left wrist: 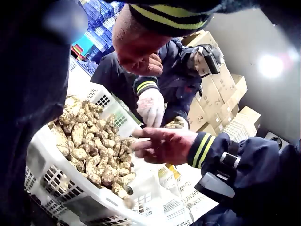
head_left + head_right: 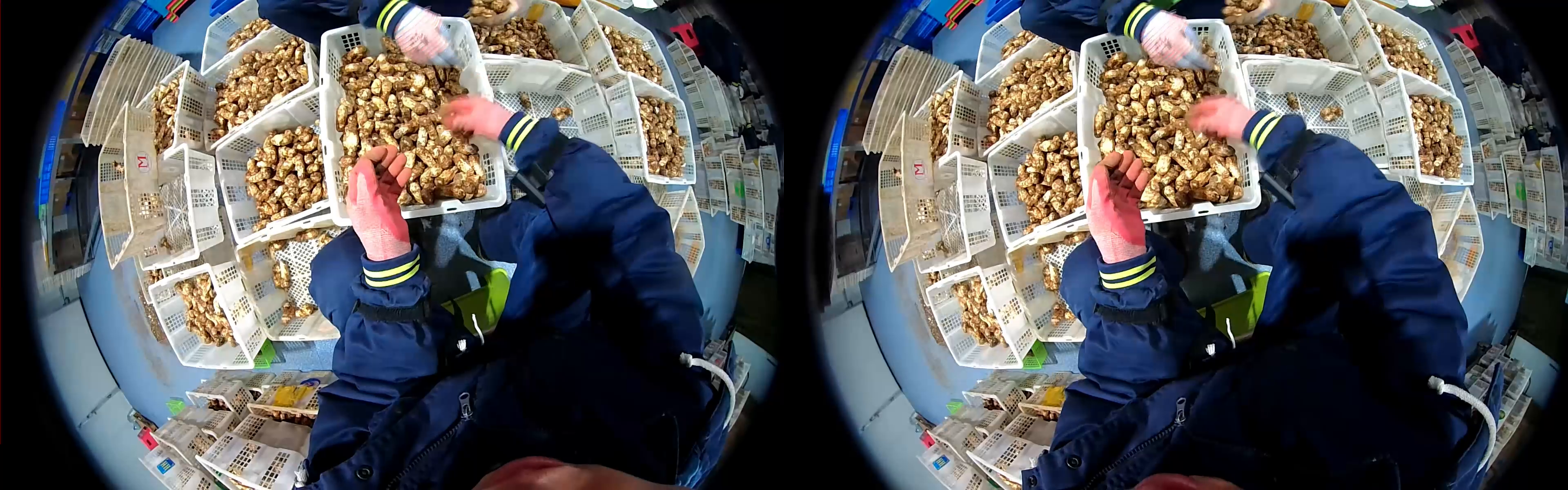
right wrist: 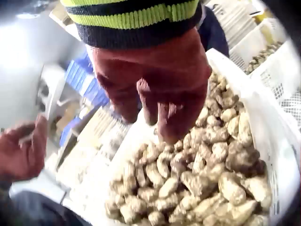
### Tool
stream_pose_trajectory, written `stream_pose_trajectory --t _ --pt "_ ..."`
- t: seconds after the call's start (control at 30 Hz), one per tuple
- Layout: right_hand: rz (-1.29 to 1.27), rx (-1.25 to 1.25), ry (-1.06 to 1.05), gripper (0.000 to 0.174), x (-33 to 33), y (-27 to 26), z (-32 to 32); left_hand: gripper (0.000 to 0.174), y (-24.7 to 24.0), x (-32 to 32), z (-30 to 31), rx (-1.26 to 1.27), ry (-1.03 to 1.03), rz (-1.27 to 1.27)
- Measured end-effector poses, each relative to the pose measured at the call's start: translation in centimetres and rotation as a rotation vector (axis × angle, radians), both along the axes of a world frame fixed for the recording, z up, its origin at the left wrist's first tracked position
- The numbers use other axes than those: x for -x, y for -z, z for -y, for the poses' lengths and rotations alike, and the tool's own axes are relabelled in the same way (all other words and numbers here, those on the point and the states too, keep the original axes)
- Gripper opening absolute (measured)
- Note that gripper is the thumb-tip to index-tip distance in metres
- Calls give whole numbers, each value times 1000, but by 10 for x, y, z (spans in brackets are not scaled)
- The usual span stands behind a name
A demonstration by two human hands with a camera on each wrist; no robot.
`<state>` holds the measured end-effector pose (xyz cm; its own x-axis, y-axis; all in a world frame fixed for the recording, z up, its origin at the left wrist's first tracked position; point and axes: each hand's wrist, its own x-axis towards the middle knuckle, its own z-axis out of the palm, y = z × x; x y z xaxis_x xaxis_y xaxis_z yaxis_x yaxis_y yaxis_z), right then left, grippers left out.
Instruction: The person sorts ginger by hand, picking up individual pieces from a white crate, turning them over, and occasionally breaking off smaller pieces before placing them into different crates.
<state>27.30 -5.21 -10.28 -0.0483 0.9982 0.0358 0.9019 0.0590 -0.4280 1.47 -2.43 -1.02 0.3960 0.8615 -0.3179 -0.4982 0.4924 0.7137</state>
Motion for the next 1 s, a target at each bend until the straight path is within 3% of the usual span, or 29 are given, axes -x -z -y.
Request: stream_pose_trajectory --t 0.03,0.1,0.13,0.27,0.4,0.43,0.47,0.53,0.6,0.63,0.67,1.0 --pt "-387 574 57 45 35 -45 0 35 1 0 0 22 -1 -18" --pt "-31 720 -66 44 77 -27 6 35 5 1 0 16 7 -3" --pt "186 669 -159 40 90 -18 14 36 7 1 -2 8 9 20" --pt "136 653 -186 39 94 10 19 35 1 0 1 -24 -4 37" --pt "-1 610 -130 33 82 -19 11 36 -1 3 0 10 5 15" --pt "-378 523 -12 35 72 -24 12 36 0 5 0 9 -1 15" --pt "-484 412 63 33 65 -28 12 36 0 5 0 8 -5 12" --pt "-1127 432 277 34 59 -65 19 36 0 1 1 5 -2 13" --pt "-1396 358 255 37 55 -93 34 36 2 0 1 -9 8 23" --pt "-1706 326 164 44 58 -94 35 35 2 0 1 -13 1 33" --pt "-1850 284 244 47 62 -99 42 34 2 -1 2 -16 -5 40" --pt "-1802 209 233 46 66 -94 40 37 2 -2 1 -21 43 -9"
